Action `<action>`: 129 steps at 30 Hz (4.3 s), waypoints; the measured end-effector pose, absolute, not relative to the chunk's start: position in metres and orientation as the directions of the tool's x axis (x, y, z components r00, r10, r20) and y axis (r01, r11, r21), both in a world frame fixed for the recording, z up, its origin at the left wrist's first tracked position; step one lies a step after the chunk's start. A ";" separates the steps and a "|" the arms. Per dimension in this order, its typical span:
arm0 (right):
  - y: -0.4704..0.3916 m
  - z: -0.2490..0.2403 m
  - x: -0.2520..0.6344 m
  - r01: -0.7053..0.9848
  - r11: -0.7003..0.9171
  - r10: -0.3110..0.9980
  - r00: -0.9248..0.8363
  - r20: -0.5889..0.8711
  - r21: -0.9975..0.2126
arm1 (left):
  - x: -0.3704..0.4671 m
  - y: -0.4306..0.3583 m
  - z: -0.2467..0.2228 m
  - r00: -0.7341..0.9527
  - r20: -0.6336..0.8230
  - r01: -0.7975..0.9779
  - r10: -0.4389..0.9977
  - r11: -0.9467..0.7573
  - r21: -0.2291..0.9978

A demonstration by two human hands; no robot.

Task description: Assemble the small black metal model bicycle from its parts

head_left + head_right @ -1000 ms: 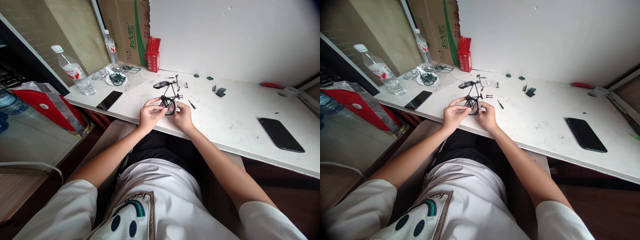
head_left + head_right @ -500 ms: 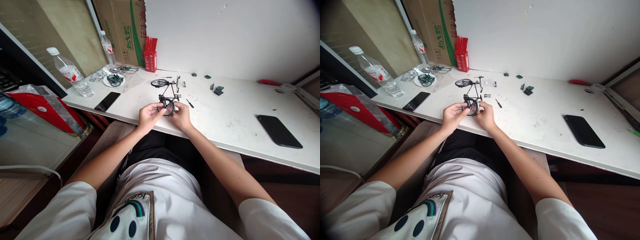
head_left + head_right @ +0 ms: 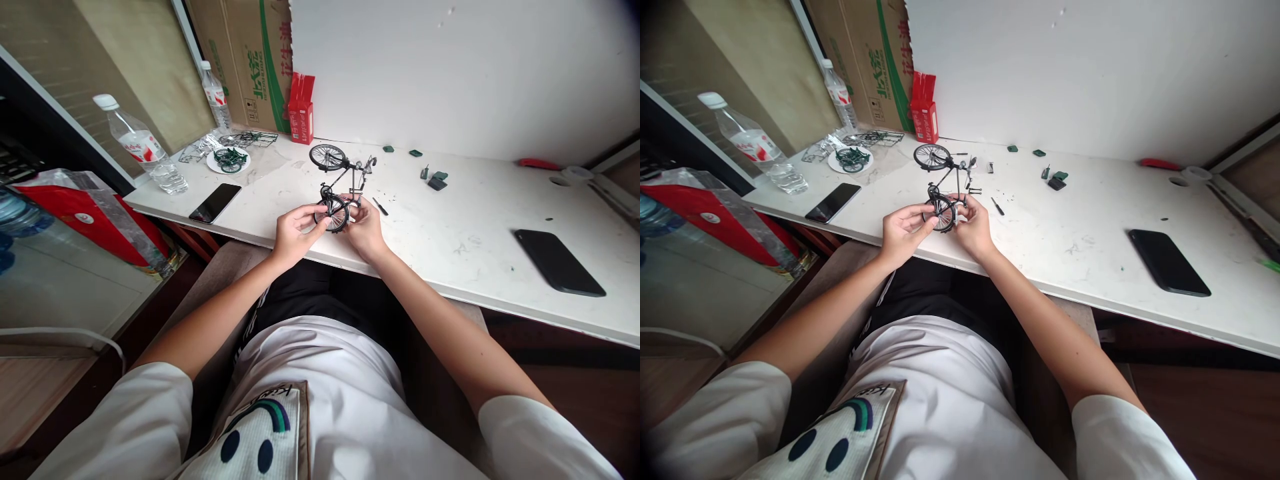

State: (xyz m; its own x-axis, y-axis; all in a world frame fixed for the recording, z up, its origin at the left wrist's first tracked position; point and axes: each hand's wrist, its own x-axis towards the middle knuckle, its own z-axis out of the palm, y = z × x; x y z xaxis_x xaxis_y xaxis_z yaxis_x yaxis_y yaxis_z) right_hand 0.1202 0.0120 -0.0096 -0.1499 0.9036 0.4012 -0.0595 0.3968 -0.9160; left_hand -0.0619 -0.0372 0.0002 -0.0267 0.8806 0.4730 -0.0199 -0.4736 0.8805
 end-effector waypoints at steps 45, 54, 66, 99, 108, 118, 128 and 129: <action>-0.006 0.011 0.116 -0.012 0.389 0.903 -0.191 0.384 -0.921 | -0.066 -0.023 0.004 -0.110 0.279 -0.255 0.954 -0.298 0.920; -0.003 0.008 0.115 0.048 0.441 0.882 -0.206 0.423 -0.896 | -0.069 -0.017 -0.006 -0.131 0.316 -0.184 0.940 -0.337 0.923; 0.000 0.004 0.111 0.118 0.481 0.863 -0.242 0.444 -0.869 | -0.070 -0.022 -0.014 -0.150 0.492 0.045 0.858 -0.491 0.870; 0.004 -0.007 0.110 -0.005 0.366 0.880 -0.323 0.348 -0.931 | -0.096 0.001 -0.009 0.093 0.235 -0.249 0.968 -0.206 0.946; 0.000 -0.002 0.113 -0.101 0.342 0.843 -0.406 0.352 -0.934 | -0.106 0.008 -0.008 0.146 0.219 -0.304 0.965 -0.167 0.938; 0.000 0.000 0.113 0.002 0.434 0.835 -0.376 0.402 -0.901 | -0.110 0.007 -0.007 0.213 0.196 -0.329 0.957 -0.119 0.937; -0.014 0.006 0.112 0.206 0.836 0.548 -0.340 0.764 -0.508 | -0.107 -0.007 0.004 0.389 0.062 -0.471 0.919 0.140 0.871; -0.016 0.007 0.111 0.221 0.848 0.529 -0.350 0.773 -0.481 | -0.107 -0.008 0.004 0.403 0.054 -0.480 0.914 0.161 0.862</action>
State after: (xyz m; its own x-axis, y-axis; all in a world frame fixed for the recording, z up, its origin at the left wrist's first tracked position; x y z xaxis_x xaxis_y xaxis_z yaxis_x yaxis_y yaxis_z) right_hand 0.1109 -0.0156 0.0072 -0.3499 0.5292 0.7730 0.2206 0.8485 -0.4811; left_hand -0.1066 -0.0075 0.0045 0.4033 0.9135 0.0537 -0.4798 0.1611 0.8624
